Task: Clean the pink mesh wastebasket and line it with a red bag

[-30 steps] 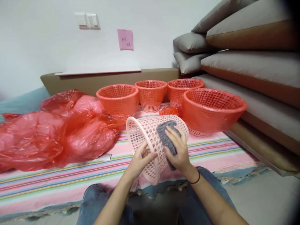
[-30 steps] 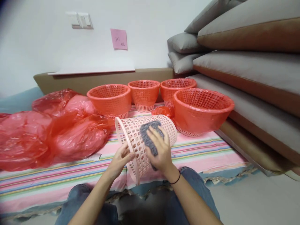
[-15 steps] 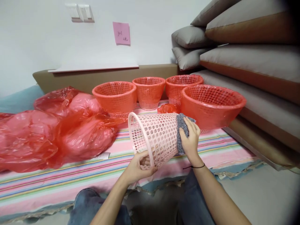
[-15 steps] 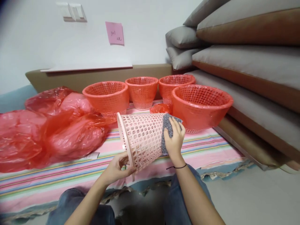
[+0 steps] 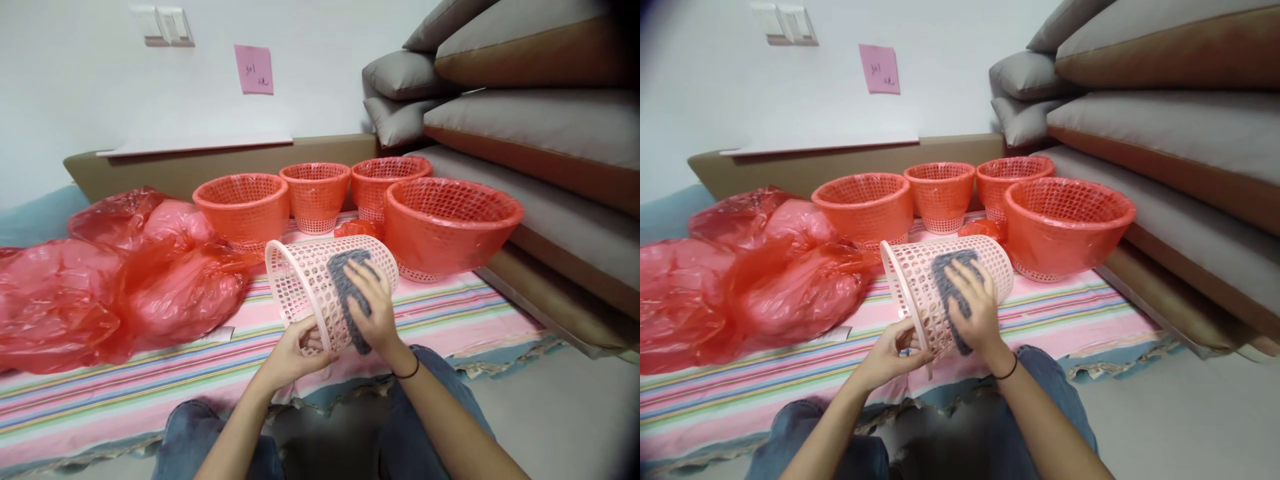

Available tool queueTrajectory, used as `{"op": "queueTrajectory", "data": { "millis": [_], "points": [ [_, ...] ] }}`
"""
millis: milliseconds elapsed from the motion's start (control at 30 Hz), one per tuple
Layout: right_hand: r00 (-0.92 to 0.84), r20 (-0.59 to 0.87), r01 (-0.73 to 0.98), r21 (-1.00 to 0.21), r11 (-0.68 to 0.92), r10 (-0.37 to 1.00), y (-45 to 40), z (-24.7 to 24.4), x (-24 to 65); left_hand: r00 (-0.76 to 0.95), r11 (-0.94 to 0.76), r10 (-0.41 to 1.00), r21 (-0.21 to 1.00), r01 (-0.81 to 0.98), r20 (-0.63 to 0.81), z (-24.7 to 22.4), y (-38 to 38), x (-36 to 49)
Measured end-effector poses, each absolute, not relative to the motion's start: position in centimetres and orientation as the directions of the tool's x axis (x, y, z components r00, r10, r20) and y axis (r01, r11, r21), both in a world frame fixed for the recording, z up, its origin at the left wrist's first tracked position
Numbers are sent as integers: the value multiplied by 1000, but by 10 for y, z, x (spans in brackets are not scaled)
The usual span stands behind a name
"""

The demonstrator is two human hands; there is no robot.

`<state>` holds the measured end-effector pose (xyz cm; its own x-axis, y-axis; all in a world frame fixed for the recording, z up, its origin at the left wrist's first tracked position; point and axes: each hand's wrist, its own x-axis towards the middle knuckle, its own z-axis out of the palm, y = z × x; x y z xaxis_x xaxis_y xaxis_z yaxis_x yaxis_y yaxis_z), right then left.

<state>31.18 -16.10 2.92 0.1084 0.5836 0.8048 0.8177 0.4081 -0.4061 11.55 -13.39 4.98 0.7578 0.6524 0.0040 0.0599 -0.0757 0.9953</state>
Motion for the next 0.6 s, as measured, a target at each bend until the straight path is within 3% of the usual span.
{"op": "queueTrajectory", "data": {
  "millis": [167,300,467,600],
  "points": [
    [448,733,768,-609,200,512,-140,16,369,814,-205,581,966,156,-8,52,-139,109],
    [556,711,734,-663,147,430,-141,8,377,824,-237,565,951,200,-33,57,-140,106],
    [379,786,826,-526,204,489,-153,13,338,750,-199,661,970,136,31,54,-126,101],
    [150,839,857,-374,354,523,-169,22,295,603,-80,796,996,27,48,47,-115,105]
  ]
}}
